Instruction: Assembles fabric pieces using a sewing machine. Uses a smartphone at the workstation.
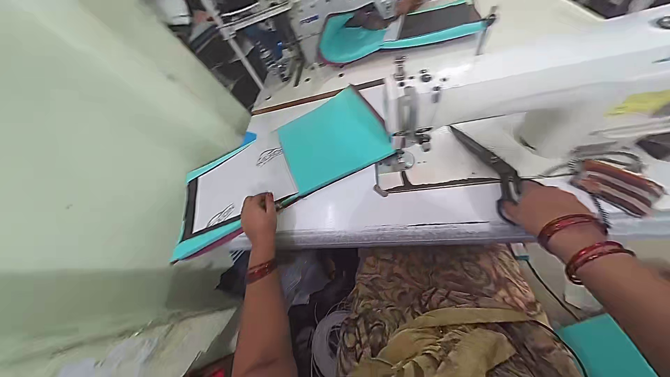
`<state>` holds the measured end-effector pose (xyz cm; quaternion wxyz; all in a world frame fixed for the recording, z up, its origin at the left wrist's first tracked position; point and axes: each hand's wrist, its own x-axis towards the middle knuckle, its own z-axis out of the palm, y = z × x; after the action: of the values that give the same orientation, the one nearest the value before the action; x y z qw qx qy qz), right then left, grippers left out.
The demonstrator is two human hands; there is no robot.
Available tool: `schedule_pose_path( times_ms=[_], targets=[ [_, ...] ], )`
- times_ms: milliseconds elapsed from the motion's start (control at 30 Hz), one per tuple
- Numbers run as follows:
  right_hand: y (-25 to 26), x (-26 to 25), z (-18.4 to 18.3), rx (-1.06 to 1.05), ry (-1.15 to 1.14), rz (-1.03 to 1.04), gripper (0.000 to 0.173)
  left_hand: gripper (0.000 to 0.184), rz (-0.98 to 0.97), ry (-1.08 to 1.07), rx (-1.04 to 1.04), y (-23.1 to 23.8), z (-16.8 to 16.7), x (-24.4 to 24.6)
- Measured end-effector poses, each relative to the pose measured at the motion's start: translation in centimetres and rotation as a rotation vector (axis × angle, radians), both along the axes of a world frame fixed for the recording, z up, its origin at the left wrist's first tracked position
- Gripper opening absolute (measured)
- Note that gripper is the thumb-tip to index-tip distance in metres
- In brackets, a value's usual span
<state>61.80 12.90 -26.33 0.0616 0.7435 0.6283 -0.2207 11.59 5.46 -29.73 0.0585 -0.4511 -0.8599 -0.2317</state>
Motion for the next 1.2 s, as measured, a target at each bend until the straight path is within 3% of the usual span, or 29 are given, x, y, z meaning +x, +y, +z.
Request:
schedule_pose_path(
  times_ms=[33,100,167,200,267,333,433,500,567,633,700,800,967,1067,1133,1200],
  targets=[
    [0.9,-0.4,0.1,0.0,-0.065,0.003,0.046,0.05,0.147,-0.029,0.001,0.0,0.5,-1.4],
    [2.1,-1.3,0.2,0.01,-0.165,0.016,0.044,0.08,0.472,-0.094,-0.033,-0.2,1.1,-4.4],
    [2.6,-2.1,-0.4,0.095,-0.175,0.047,0.035,0.107,0.671,-0.178,-0.103,-0.6,0.7,-7.3],
    [2.6,-2.5,-0.8,0.173,-0.156,0.109,0.029,0.112,0.717,-0.217,-0.126,-0.5,0.4,-8.3],
    [2.7,-3.4,-1.8,0.325,-0.072,0.321,0.029,0.109,0.742,-0.252,-0.149,-0.1,0.1,-9.2],
    [3.0,-4.5,-3.9,0.457,0.062,0.504,0.038,0.09,0.704,-0.251,-0.156,0.6,0.2,-9.6],
    [2.2,-7.0,-6.5,0.497,0.193,0.556,0.043,0.054,0.645,-0.21,-0.183,1.8,0.1,-9.7],
    [1.6,-7.8,-8.2,0.55,0.224,0.538,0.044,0.041,0.619,-0.185,-0.15,2.4,0.3,-9.3],
    [1.4,-7.8,-9.4,0.625,0.256,0.524,0.047,0.05,0.6,-0.173,-0.075,2.6,0.8,-8.9],
    [1.3,-7.4,-9.3,0.63,0.304,0.502,0.047,0.087,0.588,-0.173,-0.013,2.1,1.2,-9.3],
    [1.3,-7.3,-9.0,0.617,0.313,0.482,0.046,0.111,0.627,-0.18,-0.001,1.8,1.0,-10.6],
    [1.3,-7.4,-9.1,0.639,0.287,0.477,0.048,0.106,0.722,-0.205,-0.076,1.9,1.2,-12.0],
    [1.1,-7.8,-8.9,0.632,0.275,0.47,0.047,0.054,0.63,-0.185,-0.19,3.2,3.3,-10.1],
    [1.2,-7.7,-8.9,0.652,0.274,0.462,0.047,0.049,0.544,-0.162,-0.091,6.0,4.4,-7.6],
    [1.2,-7.8,-9.0,0.667,0.278,0.464,0.047,0.047,0.347,-0.312,0.122,8.9,5.2,-4.0],
    [1.2,-7.8,-9.0,0.661,0.288,0.473,0.047,0.043,-0.073,-0.515,0.258,11.7,5.2,0.8]
  ],
)
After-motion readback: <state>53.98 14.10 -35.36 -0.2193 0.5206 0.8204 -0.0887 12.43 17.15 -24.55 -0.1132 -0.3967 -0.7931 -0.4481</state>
